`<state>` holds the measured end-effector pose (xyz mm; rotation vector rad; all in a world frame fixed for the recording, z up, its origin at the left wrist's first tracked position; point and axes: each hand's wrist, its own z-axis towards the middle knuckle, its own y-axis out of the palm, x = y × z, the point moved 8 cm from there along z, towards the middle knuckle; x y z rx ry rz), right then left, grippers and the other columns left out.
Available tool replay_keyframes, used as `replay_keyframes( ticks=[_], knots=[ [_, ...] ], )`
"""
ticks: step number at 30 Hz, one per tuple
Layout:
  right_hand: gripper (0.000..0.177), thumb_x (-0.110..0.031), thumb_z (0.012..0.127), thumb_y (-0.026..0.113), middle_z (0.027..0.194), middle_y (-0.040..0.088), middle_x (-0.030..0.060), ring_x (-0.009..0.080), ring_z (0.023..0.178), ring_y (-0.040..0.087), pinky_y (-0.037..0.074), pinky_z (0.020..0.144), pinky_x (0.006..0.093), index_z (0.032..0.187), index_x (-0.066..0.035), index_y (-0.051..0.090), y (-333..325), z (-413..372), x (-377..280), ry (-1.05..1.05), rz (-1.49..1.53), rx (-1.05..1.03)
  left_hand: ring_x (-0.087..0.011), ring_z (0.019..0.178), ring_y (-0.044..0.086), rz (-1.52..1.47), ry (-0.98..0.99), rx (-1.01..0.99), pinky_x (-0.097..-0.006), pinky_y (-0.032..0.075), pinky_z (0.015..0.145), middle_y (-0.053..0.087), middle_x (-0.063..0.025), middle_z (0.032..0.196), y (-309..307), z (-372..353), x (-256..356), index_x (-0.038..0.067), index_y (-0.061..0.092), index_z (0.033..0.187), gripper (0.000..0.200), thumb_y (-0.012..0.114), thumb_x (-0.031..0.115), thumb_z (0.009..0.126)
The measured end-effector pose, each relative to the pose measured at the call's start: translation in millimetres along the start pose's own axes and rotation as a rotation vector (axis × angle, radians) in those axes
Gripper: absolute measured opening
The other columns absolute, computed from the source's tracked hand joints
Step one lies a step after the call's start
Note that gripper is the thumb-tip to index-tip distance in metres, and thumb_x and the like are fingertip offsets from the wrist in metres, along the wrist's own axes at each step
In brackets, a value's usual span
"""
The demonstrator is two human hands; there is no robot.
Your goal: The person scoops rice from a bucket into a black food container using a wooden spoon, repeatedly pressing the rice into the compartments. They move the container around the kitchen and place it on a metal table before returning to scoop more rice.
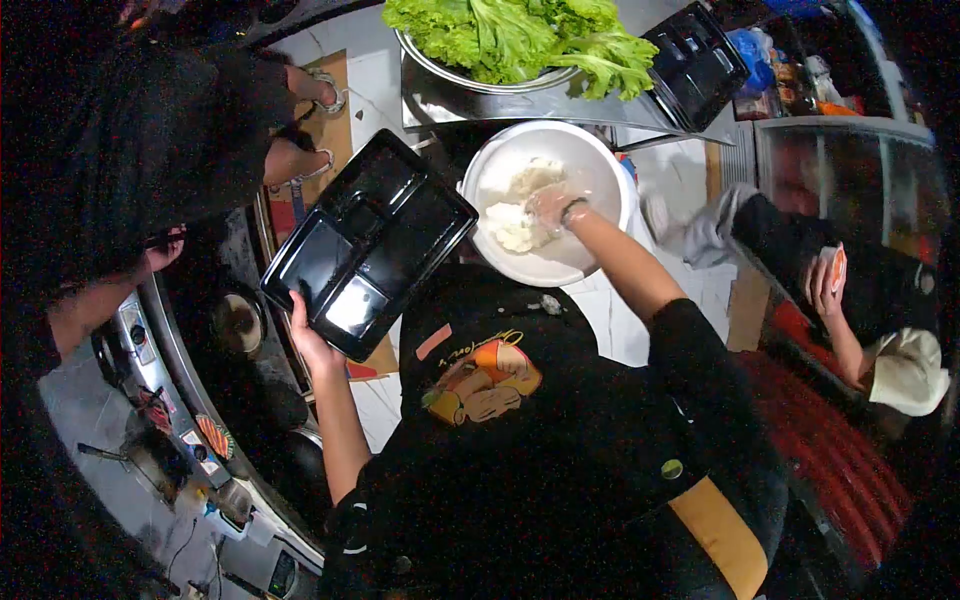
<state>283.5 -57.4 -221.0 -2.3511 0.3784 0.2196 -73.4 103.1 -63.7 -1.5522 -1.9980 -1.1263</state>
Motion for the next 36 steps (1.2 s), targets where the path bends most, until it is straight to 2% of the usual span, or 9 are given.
replay_keyframes(
  ticks=[7,13,14,17,29,31,32,34,36],
  knots=[
    [0.035,-0.018,0.078,0.047,0.1,0.061,0.013,0.0281,0.093,0.058,0.043,0.086,0.0365,0.112,-0.011,0.057,18.9,43.0,7.2,0.127,-0.147,0.484,-0.026,0.096,0.058,0.018,0.095,0.184,-0.0372,0.044,0.086,0.058,-0.0119,0.11,-28.8,-27.5,-8.6,-0.001,0.05,0.115,0.047,0.054,0.036,0.086],
    [0.031,-0.017,0.071,0.052,0.092,0.061,0.0131,0.0286,0.085,0.058,0.044,0.079,0.0382,0.101,-0.01,0.059,32.3,47.7,19.3,-0.146,-0.009,0.255,-0.0256,0.1,0.055,0.031,0.052,0.281,-0.0374,0.043,0.087,0.055,-0.0109,0.115,-37.3,-48.5,-14.9,0.0,0.048,0.119,0.054,0.055,0.04,0.084],
    [0.031,-0.017,0.07,0.052,0.09,0.061,0.0131,0.0287,0.084,0.058,0.044,0.077,0.0385,0.099,-0.009,0.059,33.9,41.4,23.4,-0.169,0.008,0.238,-0.0264,0.102,0.054,-0.031,0.003,0.149,-0.0381,0.043,0.088,0.053,-0.0115,0.118,-38.7,-41.5,-24.0,0.0,0.046,0.121,0.055,0.054,0.04,0.084],
    [0.029,-0.017,0.066,0.054,0.086,0.061,0.0131,0.029,0.08,0.058,0.044,0.074,0.0393,0.094,-0.009,0.06,33.0,28.9,22.2,-0.225,0.059,0.203,-0.0289,0.108,0.05,-0.007,0.04,0.187,-0.0408,0.04,0.092,0.049,-0.0119,0.123,-40.9,-39.9,-24.6,0.001,0.044,0.124,0.058,0.054,0.041,0.084],
    [0.022,-0.015,0.052,0.063,0.069,0.061,0.0133,0.03,0.064,0.059,0.046,0.059,0.0427,0.072,-0.006,0.063,-17.1,-46.8,-1.9,-0.532,0.081,0.289,-0.0257,0.101,0.055,-0.002,-0.027,-0.088,-0.0378,0.042,0.089,0.055,-0.0099,0.115,19.8,-36.4,-11.6,0.001,0.049,0.119,0.053,0.053,0.042,0.085],
    [0.019,-0.019,0.071,0.056,0.09,0.061,0.0149,0.0276,0.088,0.055,0.044,0.08,0.0382,0.076,-0.001,0.06,-22.0,-77.9,-3.7,-0.536,-0.265,0.002,-0.026,0.103,0.054,0.003,-0.008,-0.061,-0.0386,0.041,0.091,0.054,-0.0093,0.118,34.2,-40.7,-11.7,0.002,0.047,0.121,0.053,0.052,0.041,0.085],
    [0.019,-0.021,0.075,0.054,0.09,0.06,0.0163,0.0283,0.09,0.055,0.043,0.082,0.04,0.073,-0.002,0.057,-21.3,-77.1,15.1,-0.557,-0.003,0.159,-0.026,0.103,0.054,-0.037,-0.073,-0.121,-0.0386,0.04,0.092,0.054,-0.0094,0.119,31.6,-31.5,-18.5,0.003,0.047,0.122,0.053,0.053,0.04,0.085],
    [0.023,-0.022,0.077,0.05,0.105,0.058,0.0152,0.0296,0.098,0.052,0.04,0.087,0.0398,0.082,-0.003,0.06,-53.7,-129.9,10.2,-0.692,-0.148,0.22,-0.0263,0.101,0.055,0.065,0.016,-0.039,-0.0384,0.041,0.091,0.055,-0.0099,0.116,46.5,-43.2,-9.5,0.002,0.049,0.119,0.052,0.052,0.041,0.086],
    [0.03,-0.023,0.075,0.051,0.111,0.056,0.0145,0.0274,0.097,0.054,0.042,0.085,0.0386,0.096,-0.004,0.06,-76.1,-149.2,19.5,-0.467,0.073,0.163,-0.0251,0.097,0.057,-0.015,-0.076,-0.145,-0.039,0.044,0.087,0.058,-0.0084,0.111,41.2,-28.1,-18.9,0.003,0.049,0.118,0.048,0.055,0.037,0.085]
  ],
)
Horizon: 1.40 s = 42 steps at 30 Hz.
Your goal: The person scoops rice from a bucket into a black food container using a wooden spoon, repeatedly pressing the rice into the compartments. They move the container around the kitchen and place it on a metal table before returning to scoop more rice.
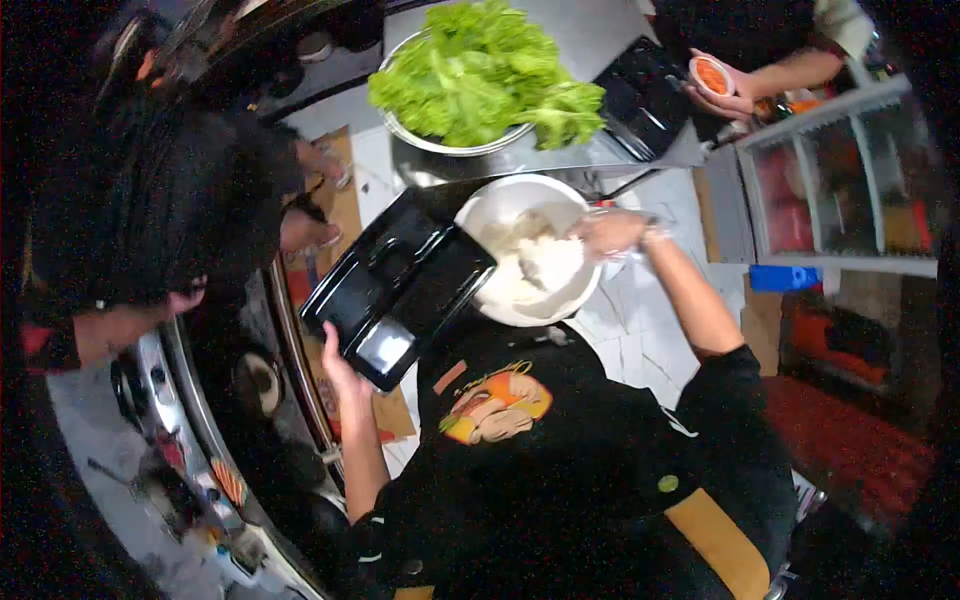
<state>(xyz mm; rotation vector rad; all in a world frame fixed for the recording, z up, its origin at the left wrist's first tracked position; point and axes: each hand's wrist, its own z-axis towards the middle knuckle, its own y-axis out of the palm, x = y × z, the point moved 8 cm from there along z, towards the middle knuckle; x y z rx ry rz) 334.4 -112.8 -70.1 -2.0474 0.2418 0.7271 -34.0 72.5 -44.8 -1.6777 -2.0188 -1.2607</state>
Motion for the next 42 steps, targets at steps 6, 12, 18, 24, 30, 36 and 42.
replay_keyframes(
  ticks=[6,12,18,24,30,36,42],
  knots=[
    [0.047,-0.008,0.065,0.053,0.097,0.063,0.0143,0.0232,0.086,0.061,0.047,0.078,0.0318,0.112,-0.006,0.057,-69.8,-22.1,-46.6,0.385,0.519,0.149,-0.0281,0.092,0.059,-0.005,-0.085,-0.031,-0.0398,0.048,0.082,0.059,-0.0143,0.107,22.8,6.1,-14.4,0.001,0.051,0.114,0.049,0.053,0.04,0.085],
    [0.055,-0.006,0.067,0.053,0.079,0.063,0.0097,0.0293,0.068,0.061,0.05,0.059,0.0384,0.12,-0.02,0.051,-76.0,13.0,-102.3,0.129,-0.215,0.535,-0.0287,0.094,0.059,-0.032,-0.173,-0.102,-0.0407,0.048,0.082,0.058,-0.0143,0.109,43.6,5.9,-31.5,0.001,0.051,0.115,0.051,0.055,0.041,0.084],
    [0.053,-0.012,0.07,0.055,0.065,0.049,0.0033,0.0212,0.056,0.051,0.041,0.049,0.0352,0.122,-0.025,0.049,-44.9,25.2,-117.4,0.002,-0.625,0.746,-0.0295,0.096,0.058,0.017,-0.224,-0.058,-0.0415,0.047,0.085,0.058,-0.0132,0.109,37.3,0.6,-30.1,0.002,0.051,0.115,0.054,0.057,0.044,0.081],
    [0.031,-0.022,0.078,0.058,0.059,0.048,0.0051,0.0222,0.052,0.053,0.041,0.041,0.0367,0.108,-0.026,0.056,-42.3,18.2,-110.4,-0.132,-0.676,0.839,-0.0303,0.101,0.055,-0.113,-0.231,-0.238,-0.0438,0.043,0.09,0.053,-0.0136,0.119,61.1,1.5,-36.9,0.004,0.049,0.12,0.048,0.045,0.039,0.089],
    [0.046,-0.025,0.081,0.05,0.06,0.046,0.0045,0.0184,0.049,0.052,0.042,0.039,0.0354,0.126,-0.035,0.043,-44.9,30.2,-108.9,-0.008,-0.768,0.724,-0.0306,0.099,0.056,0.055,-0.216,-0.106,-0.0426,0.045,0.088,0.055,-0.0155,0.113,61.7,-6.9,-28.7,0.001,0.05,0.117,0.056,0.052,0.046,0.084],
    [0.057,-0.015,0.077,0.049,0.069,0.047,0.0017,0.0188,0.061,0.05,0.041,0.051,0.0359,0.13,-0.029,0.038,-74.0,23.6,-126.8,0.194,-0.86,0.8,-0.0286,0.101,0.056,0.039,-0.14,-0.219,-0.0411,0.046,0.087,0.056,-0.0143,0.114,64.3,13.0,-12.8,0.003,0.051,0.118,0.055,0.049,0.047,0.085],
    [0.056,-0.007,0.071,0.053,0.089,0.06,0.0089,0.028,0.082,0.059,0.046,0.07,0.0402,0.126,-0.017,0.043,-96.0,15.0,-131.2,0.285,-0.366,0.803,-0.03,0.099,0.057,0.1,-0.123,-0.263,-0.0415,0.046,0.086,0.056,-0.0149,0.113,76.8,26.6,12.4,0.0,0.049,0.117,0.053,0.046,0.044,0.088]
  ],
)
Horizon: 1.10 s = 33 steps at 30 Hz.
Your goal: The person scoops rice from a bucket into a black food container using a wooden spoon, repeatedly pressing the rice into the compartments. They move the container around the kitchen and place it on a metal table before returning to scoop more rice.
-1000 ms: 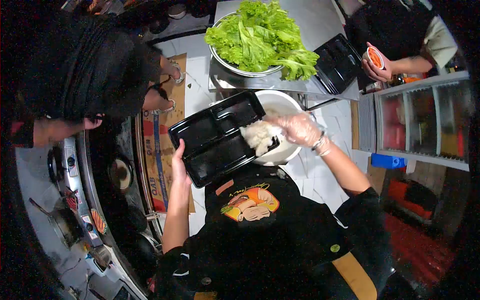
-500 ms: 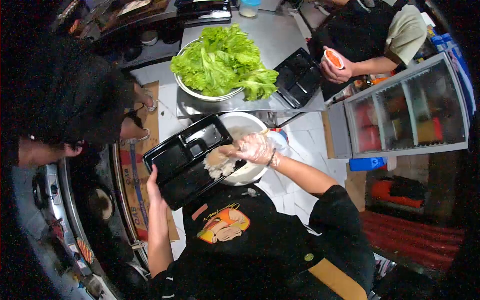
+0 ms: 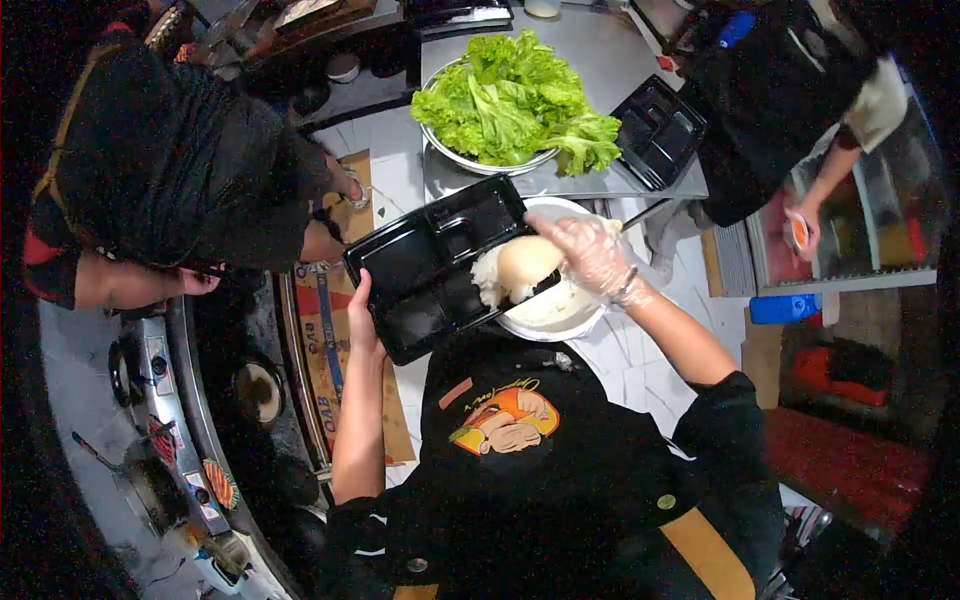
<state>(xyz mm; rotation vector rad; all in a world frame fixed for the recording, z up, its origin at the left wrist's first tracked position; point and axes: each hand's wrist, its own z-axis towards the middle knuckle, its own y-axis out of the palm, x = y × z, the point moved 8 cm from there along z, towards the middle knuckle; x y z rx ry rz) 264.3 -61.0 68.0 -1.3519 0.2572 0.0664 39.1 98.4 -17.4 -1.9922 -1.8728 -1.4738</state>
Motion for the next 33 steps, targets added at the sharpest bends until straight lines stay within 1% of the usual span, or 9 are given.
replay_keyframes(
  ticks=[2,4,6,7,10,11,19,27,33],
  knots=[
    [0.056,-0.005,0.069,0.053,0.097,0.061,0.0121,0.0294,0.089,0.058,0.046,0.075,0.0417,0.124,-0.013,0.045,-13.0,-1.7,4.6,0.067,0.116,0.15,-0.0285,0.097,0.058,-0.07,0.018,-0.137,-0.0397,0.048,0.084,0.056,-0.0142,0.113,-6.8,9.0,2.9,0.0,0.048,0.117,0.052,0.046,0.043,0.088],
    [0.051,-0.006,0.07,0.051,0.1,0.06,0.0145,0.0306,0.092,0.057,0.045,0.079,0.0413,0.121,-0.011,0.046,-2.1,-8.5,15.1,0.195,0.11,0.033,-0.0275,0.097,0.058,-0.055,0.031,-0.102,-0.0388,0.048,0.083,0.056,-0.0137,0.112,-28.6,18.3,5.2,0.0,0.048,0.117,0.052,0.047,0.044,0.088],
    [0.042,-0.004,0.073,0.048,0.097,0.06,0.0165,0.0338,0.087,0.058,0.046,0.076,0.0433,0.115,-0.01,0.048,5.6,-16.0,24.4,0.295,0.258,0.126,-0.0265,0.097,0.058,-0.034,0.042,-0.072,-0.0379,0.049,0.083,0.056,-0.0132,0.112,-38.5,18.2,13.8,0.0,0.049,0.116,0.052,0.047,0.044,0.088],
    [0.034,-0.005,0.077,0.048,0.09,0.061,0.0178,0.037,0.08,0.059,0.047,0.068,0.0443,0.11,-0.009,0.047,9.9,-20.3,24.6,0.444,0.239,0.06,-0.0257,0.096,0.058,0.03,0.059,-0.017,-0.0374,0.049,0.082,0.056,-0.0127,0.111,-34.3,10.8,22.2,0.001,0.049,0.116,0.052,0.048,0.044,0.087],
    [0.029,-0.007,0.079,0.049,0.085,0.061,0.0174,0.0378,0.073,0.059,0.047,0.06,0.0448,0.108,-0.008,0.046,19.3,-25.4,2.2,0.491,0.09,-0.194,-0.025,0.095,0.059,0.03,0.022,0.007,-0.0369,0.049,0.082,0.056,-0.0123,0.111,-48.5,18.5,20.3,0.001,0.049,0.116,0.051,0.048,0.044,0.088],
    [0.027,-0.009,0.079,0.049,0.079,0.061,0.0143,0.0338,0.068,0.06,0.047,0.054,0.0419,0.105,-0.007,0.046,1.9,-15.5,-25.2,0.289,0.037,-0.011,-0.0251,0.094,0.059,-0.027,-0.029,-0.011,-0.0369,0.049,0.081,0.056,-0.0123,0.11,-50.6,21.3,14.8,0.001,0.048,0.116,0.051,0.047,0.044,0.088],
    [0.021,-0.009,0.08,0.045,0.066,0.059,0.0102,0.0274,0.06,0.061,0.048,0.049,0.0377,0.1,-0.006,0.046,31.3,-20.0,-47.0,0.253,-0.236,-0.195,-0.0256,0.093,0.059,-0.019,-0.052,-0.119,-0.0375,0.049,0.082,0.056,-0.0129,0.111,-20.7,21.3,14.4,0.001,0.048,0.117,0.05,0.045,0.043,0.089],
    [0.023,-0.012,0.078,0.048,0.077,0.059,0.0083,0.0241,0.062,0.06,0.047,0.048,0.0349,0.101,-0.009,0.047,-39.2,-35.9,-14.6,0.212,-0.281,-0.067,-0.0254,0.094,0.059,0.032,-0.041,-0.199,-0.0376,0.049,0.082,0.057,-0.0113,0.11,18.2,35.2,3.6,0.002,0.05,0.116,0.047,0.045,0.041,0.09],
    [0.02,-0.013,0.078,0.048,0.077,0.06,0.0065,0.0227,0.063,0.061,0.048,0.049,0.0344,0.098,-0.01,0.049,-20.5,-55.6,12.1,0.086,-0.179,0.015,-0.0251,0.096,0.057,0.021,0.0,-0.169,-0.0389,0.048,0.082,0.058,-0.011,0.109,64.7,35.2,-21.7,0.002,0.05,0.116,0.048,0.046,0.041,0.089]
  ],
)
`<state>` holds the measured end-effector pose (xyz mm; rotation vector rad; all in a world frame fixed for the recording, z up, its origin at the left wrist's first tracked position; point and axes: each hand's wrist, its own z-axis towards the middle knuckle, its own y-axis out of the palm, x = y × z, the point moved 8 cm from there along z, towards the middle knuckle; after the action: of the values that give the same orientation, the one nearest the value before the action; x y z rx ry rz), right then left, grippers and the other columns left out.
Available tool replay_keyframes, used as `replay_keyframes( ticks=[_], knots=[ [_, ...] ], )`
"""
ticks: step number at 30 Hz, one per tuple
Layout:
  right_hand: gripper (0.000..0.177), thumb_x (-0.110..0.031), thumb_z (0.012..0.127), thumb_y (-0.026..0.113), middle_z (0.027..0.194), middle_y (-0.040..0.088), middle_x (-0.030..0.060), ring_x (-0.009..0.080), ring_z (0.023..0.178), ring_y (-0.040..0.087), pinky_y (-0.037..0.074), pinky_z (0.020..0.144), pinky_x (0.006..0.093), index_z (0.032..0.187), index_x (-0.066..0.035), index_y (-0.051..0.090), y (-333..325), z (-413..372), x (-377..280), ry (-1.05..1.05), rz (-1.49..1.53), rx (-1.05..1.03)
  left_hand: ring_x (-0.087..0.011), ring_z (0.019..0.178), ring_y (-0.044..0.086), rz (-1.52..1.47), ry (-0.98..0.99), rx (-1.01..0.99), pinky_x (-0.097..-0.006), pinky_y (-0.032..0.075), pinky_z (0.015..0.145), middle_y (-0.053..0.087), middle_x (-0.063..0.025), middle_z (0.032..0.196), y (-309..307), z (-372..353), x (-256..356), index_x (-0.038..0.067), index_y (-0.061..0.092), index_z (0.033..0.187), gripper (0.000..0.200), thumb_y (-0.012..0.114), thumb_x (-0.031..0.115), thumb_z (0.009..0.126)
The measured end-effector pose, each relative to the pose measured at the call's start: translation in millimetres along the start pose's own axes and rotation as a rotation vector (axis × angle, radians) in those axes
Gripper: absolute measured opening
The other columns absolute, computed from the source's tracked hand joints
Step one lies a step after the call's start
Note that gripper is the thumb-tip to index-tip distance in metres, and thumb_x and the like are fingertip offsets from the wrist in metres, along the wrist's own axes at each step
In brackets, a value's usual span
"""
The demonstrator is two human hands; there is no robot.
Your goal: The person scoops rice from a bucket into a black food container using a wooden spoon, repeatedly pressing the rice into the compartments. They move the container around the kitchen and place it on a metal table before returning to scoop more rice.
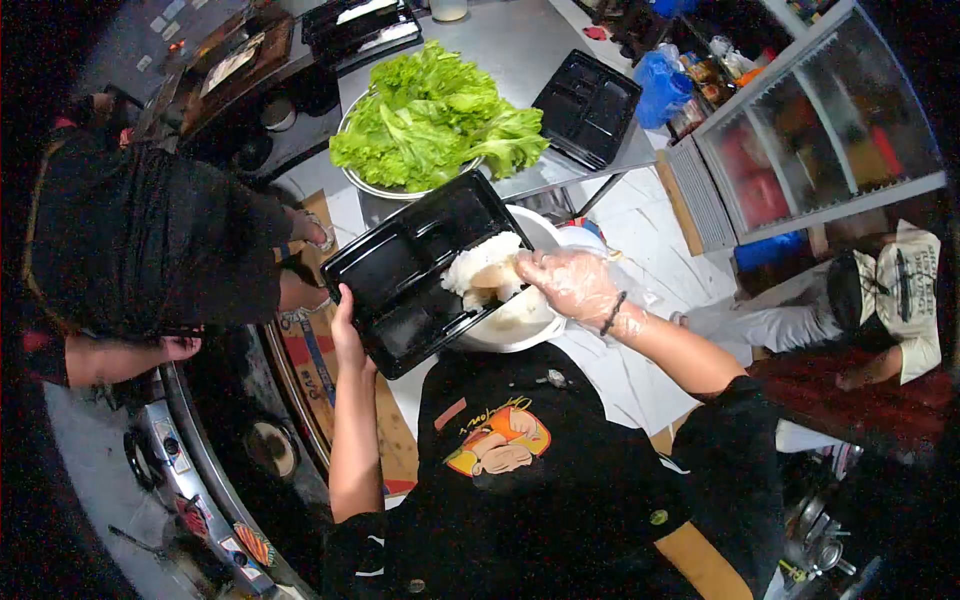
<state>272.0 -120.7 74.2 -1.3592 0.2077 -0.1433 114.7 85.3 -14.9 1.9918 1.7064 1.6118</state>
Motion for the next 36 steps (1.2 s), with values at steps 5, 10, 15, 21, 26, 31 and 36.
replay_keyframes(
  ticks=[5,10,15,21,26,31,36],
  knots=[
    [0.023,-0.016,0.077,0.048,0.083,0.063,0.01,0.0258,0.07,0.062,0.05,0.053,0.0369,0.099,-0.012,0.053,-20.3,-12.6,41.1,0.085,0.101,-0.189,-0.0271,0.097,0.057,0.082,0.053,0.276,-0.0413,0.047,0.085,0.057,-0.0113,0.111,0.7,-9.9,-12.8,0.001,0.051,0.115,0.048,0.051,0.04,0.087],
    [0.039,-0.01,0.076,0.05,0.098,0.06,0.007,0.0207,0.086,0.059,0.048,0.072,0.0363,0.114,-0.018,0.054,15.7,-31.7,43.8,-0.155,0.191,0.0,-0.0283,0.099,0.056,0.132,0.044,0.193,-0.0409,0.045,0.087,0.055,-0.0116,0.115,13.4,-19.9,-16.3,0.0,0.052,0.117,0.052,0.054,0.041,0.085],
    [0.028,-0.015,0.079,0.051,0.078,0.059,0.0129,0.0283,0.072,0.06,0.048,0.058,0.0393,0.107,-0.013,0.053,19.2,-13.6,31.6,-0.077,0.308,-0.104,-0.0318,0.105,0.052,0.181,-0.036,0.269,-0.0456,0.042,0.091,0.052,-0.0123,0.119,25.2,-40.9,-7.7,0.005,0.047,0.123,0.052,0.047,0.042,0.085],
    [0.043,-0.027,0.074,0.059,0.073,0.059,0.0143,0.0274,0.064,0.059,0.047,0.054,0.0414,0.111,-0.006,0.049,36.6,-44.6,52.9,0.35,0.333,0.27,-0.0303,0.107,0.051,0.324,0.13,0.387,-0.0448,0.041,0.092,0.051,-0.0116,0.121,-31.2,-51.4,51.9,0.006,0.046,0.124,0.053,0.049,0.042,0.085],
    [0.038,-0.024,0.078,0.054,0.077,0.06,0.0144,0.0276,0.066,0.059,0.048,0.057,0.0411,0.109,-0.002,0.05,164.3,-32.4,57.8,0.629,0.275,-0.315,-0.0291,0.108,0.05,0.374,0.211,0.389,-0.0442,0.04,0.092,0.05,-0.0111,0.123,-98.4,-46.6,73.2,0.006,0.046,0.125,0.054,0.05,0.041,0.084],
    [0.03,-0.019,0.082,0.05,0.088,0.06,0.0158,0.0284,0.078,0.059,0.048,0.067,0.0382,0.108,-0.003,0.054,228.3,-26.2,49.1,0.33,0.273,-0.483,-0.0251,0.101,0.054,0.189,0.12,0.349,-0.0388,0.043,0.088,0.055,-0.0099,0.116,-61.1,-24.3,79.3,0.003,0.05,0.119,0.048,0.061,0.033,0.082],
    [0.028,-0.007,0.08,0.051,0.098,0.061,0.0124,0.0284,0.086,0.059,0.048,0.076,0.0335,0.106,-0.013,0.06,75.2,-0.8,70.6,0.317,0.24,0.053,-0.0237,0.098,0.056,0.163,0.065,0.157,-0.0357,0.045,0.085,0.054,-0.0086,0.116,-27.2,-15.7,84.9,0.001,0.048,0.12,0.045,0.051,0.032,0.088]
  ],
)
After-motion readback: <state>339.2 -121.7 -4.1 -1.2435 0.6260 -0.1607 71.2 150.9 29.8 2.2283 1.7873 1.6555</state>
